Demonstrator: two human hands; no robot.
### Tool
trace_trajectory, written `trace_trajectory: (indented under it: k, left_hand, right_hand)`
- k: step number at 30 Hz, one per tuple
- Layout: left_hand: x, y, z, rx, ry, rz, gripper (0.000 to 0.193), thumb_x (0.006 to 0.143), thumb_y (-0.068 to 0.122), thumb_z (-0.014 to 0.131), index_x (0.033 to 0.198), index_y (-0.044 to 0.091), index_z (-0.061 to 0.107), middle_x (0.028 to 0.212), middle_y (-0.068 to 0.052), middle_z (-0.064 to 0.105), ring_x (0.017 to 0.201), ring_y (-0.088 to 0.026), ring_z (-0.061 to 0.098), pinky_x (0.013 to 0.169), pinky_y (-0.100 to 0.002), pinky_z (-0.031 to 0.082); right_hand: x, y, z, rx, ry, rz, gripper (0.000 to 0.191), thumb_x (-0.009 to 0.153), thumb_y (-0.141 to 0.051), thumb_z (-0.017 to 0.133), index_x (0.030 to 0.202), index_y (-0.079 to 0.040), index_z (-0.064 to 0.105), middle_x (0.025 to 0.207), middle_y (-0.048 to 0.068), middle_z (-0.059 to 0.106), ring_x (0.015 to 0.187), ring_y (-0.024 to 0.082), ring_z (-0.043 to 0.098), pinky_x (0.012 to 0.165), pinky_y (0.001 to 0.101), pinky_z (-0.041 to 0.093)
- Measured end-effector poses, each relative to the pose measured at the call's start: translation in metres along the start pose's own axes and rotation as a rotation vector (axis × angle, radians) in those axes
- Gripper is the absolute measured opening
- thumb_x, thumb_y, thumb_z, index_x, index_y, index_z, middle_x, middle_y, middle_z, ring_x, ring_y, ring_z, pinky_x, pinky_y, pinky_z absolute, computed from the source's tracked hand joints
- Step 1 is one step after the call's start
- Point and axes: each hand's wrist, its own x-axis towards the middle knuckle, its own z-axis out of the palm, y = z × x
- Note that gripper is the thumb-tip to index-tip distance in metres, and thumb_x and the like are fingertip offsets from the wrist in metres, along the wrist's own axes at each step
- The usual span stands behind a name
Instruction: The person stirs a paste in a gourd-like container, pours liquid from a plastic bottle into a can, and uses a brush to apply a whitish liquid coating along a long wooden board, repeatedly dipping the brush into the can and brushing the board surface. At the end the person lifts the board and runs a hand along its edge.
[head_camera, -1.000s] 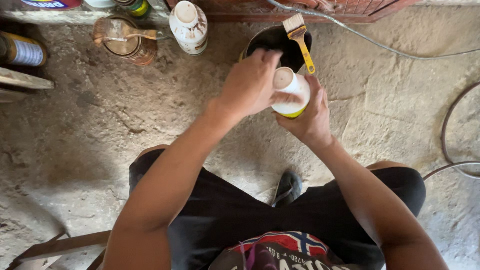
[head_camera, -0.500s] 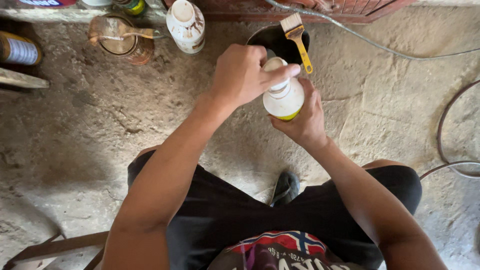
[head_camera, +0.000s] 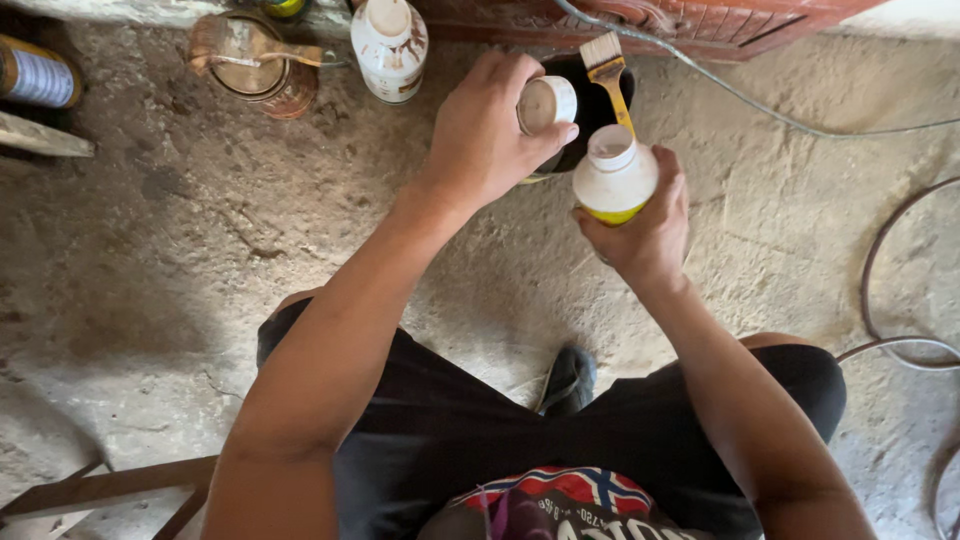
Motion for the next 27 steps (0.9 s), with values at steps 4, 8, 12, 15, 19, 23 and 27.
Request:
trace_trajectory:
  k: [4, 8, 12, 15, 19, 23, 27]
  left_hand:
    - [-0.002, -0.007, -0.002, 0.023, 0.019, 0.020, 0.051, 0.078, 0.032, 0.092, 0.110, 0.005, 0.062, 0.109, -0.016, 0.064, 0.096, -0.036, 0.069, 0.080, -0.045, 0.057]
    - [-0.008, -0.016, -0.003, 0.044, 0.001, 0.030, 0.052, 0.077, 0.033, 0.092, 0.109, 0.004, 0.062, 0.110, -0.017, 0.064, 0.096, -0.038, 0.069, 0.080, -0.046, 0.057]
    - [-0.011, -0.024, -0.003, 0.060, -0.012, 0.040, 0.057, 0.075, 0.034, 0.093, 0.111, 0.003, 0.061, 0.110, -0.018, 0.063, 0.094, -0.038, 0.069, 0.080, -0.047, 0.057]
    - [-0.013, -0.028, -0.003, 0.058, -0.033, 0.012, 0.057, 0.076, 0.033, 0.093, 0.111, 0.003, 0.061, 0.109, -0.018, 0.063, 0.093, -0.038, 0.069, 0.078, -0.046, 0.058]
    - [-0.017, -0.032, -0.007, 0.053, -0.012, 0.024, 0.056, 0.074, 0.033, 0.093, 0.110, 0.003, 0.061, 0.108, -0.018, 0.064, 0.092, -0.037, 0.070, 0.077, -0.046, 0.058]
    - [-0.020, -0.035, -0.013, 0.075, -0.020, 0.021, 0.057, 0.074, 0.033, 0.093, 0.111, 0.002, 0.062, 0.107, -0.019, 0.064, 0.090, -0.038, 0.069, 0.076, -0.047, 0.057]
    - [-0.020, -0.036, -0.017, 0.085, 0.001, 0.035, 0.058, 0.073, 0.033, 0.093, 0.112, 0.002, 0.062, 0.106, -0.020, 0.064, 0.089, -0.038, 0.070, 0.074, -0.046, 0.057]
  right_hand:
    - [0.010, 0.001, -0.003, -0.055, -0.056, 0.064, 0.104, 0.070, -0.030, 0.100, 0.146, 0.001, 0.037, 0.127, 0.026, 0.060, 0.115, 0.047, 0.062, 0.097, 0.0541, 0.053]
    - [0.020, -0.002, -0.002, -0.066, -0.131, 0.086, 0.102, 0.069, -0.031, 0.100, 0.144, 0.003, 0.039, 0.126, 0.029, 0.061, 0.114, 0.048, 0.063, 0.094, 0.0539, 0.054]
    - [0.029, -0.014, -0.002, -0.112, -0.243, 0.250, 0.101, 0.066, -0.035, 0.099, 0.140, 0.002, 0.041, 0.124, 0.029, 0.063, 0.113, 0.045, 0.065, 0.092, 0.0527, 0.054]
    - [0.034, -0.025, -0.003, -0.150, -0.326, 0.347, 0.098, 0.064, -0.036, 0.097, 0.138, 0.001, 0.043, 0.122, 0.029, 0.064, 0.111, 0.045, 0.065, 0.091, 0.0525, 0.054]
    - [0.039, -0.038, -0.005, -0.191, -0.421, 0.414, 0.099, 0.063, -0.038, 0.095, 0.137, 0.002, 0.043, 0.120, 0.029, 0.066, 0.110, 0.045, 0.067, 0.090, 0.0518, 0.054]
    - [0.044, -0.041, -0.006, -0.265, -0.495, 0.465, 0.104, 0.063, -0.043, 0.094, 0.139, 0.002, 0.041, 0.117, 0.031, 0.068, 0.110, 0.046, 0.067, 0.091, 0.0528, 0.054]
    - [0.047, -0.036, -0.003, -0.243, -0.518, 0.481, 0.105, 0.062, -0.044, 0.094, 0.140, 0.002, 0.040, 0.116, 0.030, 0.069, 0.110, 0.045, 0.068, 0.091, 0.0521, 0.055]
